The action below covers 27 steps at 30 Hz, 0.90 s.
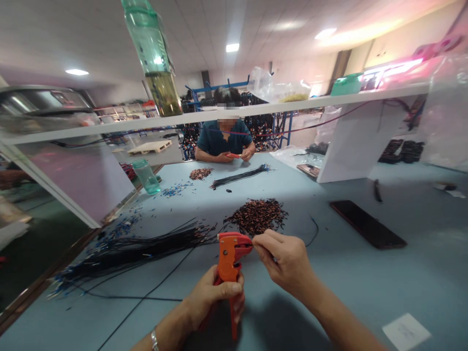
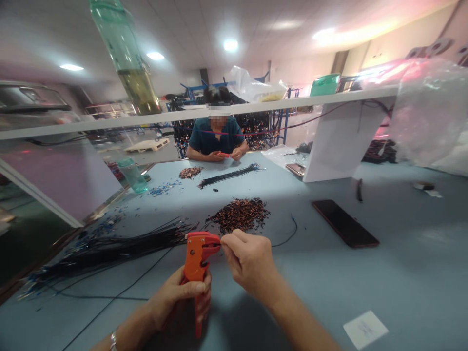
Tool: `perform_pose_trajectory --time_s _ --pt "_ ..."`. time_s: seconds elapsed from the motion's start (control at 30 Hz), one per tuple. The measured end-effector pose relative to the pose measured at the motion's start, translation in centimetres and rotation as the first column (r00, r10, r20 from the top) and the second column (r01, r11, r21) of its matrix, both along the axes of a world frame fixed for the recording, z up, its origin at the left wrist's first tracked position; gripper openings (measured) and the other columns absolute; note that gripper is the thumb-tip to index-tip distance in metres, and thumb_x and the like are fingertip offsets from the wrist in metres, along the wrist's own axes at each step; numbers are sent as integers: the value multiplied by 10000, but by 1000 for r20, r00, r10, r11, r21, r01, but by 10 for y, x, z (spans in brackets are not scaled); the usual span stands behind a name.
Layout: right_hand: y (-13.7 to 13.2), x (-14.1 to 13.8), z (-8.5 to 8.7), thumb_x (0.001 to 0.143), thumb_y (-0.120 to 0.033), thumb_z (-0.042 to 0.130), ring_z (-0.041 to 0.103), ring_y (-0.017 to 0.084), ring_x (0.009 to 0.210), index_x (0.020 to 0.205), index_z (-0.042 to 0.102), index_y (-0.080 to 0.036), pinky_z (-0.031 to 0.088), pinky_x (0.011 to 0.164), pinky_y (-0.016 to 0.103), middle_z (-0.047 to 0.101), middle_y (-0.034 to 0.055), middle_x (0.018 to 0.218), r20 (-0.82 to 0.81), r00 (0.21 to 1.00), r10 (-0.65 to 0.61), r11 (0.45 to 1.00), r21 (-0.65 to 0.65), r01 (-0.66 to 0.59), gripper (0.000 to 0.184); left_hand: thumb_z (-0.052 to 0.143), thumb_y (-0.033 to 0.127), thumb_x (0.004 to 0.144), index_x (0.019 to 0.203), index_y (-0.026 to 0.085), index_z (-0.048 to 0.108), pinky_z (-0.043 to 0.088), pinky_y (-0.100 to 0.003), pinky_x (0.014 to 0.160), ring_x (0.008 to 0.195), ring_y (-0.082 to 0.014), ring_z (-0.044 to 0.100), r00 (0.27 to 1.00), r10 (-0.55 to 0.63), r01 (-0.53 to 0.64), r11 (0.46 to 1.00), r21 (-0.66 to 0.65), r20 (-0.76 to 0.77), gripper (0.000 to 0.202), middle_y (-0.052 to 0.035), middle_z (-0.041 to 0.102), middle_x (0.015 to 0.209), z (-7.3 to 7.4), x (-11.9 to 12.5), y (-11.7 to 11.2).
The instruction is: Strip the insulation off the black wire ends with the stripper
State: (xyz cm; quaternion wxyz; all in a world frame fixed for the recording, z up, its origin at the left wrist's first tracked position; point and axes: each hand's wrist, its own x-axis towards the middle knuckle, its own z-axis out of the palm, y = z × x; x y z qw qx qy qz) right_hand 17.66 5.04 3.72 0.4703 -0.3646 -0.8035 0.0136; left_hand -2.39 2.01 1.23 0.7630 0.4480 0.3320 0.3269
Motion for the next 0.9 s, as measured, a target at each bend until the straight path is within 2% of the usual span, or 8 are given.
perform_pose_trajectory --time_s 0.23,0.47,0.9 --pt "2 -1 -2 946 -163 443 516 107 542 788 600 -179 368 550 213 584 5 644 -10 1000 6 1000 1 -6 223 734 386 703 653 152 520 414 -269 485 440 -137 528 1000 -5 5 1000 -5 -16 322 -10 530 513 4 2 0" --pt "1 -1 -2 944 -163 435 497 103 516 776 602 -185 350 528 211 573 -3 622 18 999 -29 999 42 28 237 745 370 687 682 145 539 425 -272 487 449 -135 525 1000 -5 5 999 -44 10 305 -11 540 529 3 0 1" --pt "1 1 -1 953 -160 425 481 109 518 760 584 -180 326 533 222 551 -4 618 45 999 -8 1000 29 7 251 747 411 694 656 150 520 415 -251 459 424 -129 529 999 -5 5 1000 -2 -42 348 -8 541 503 2 1 0"
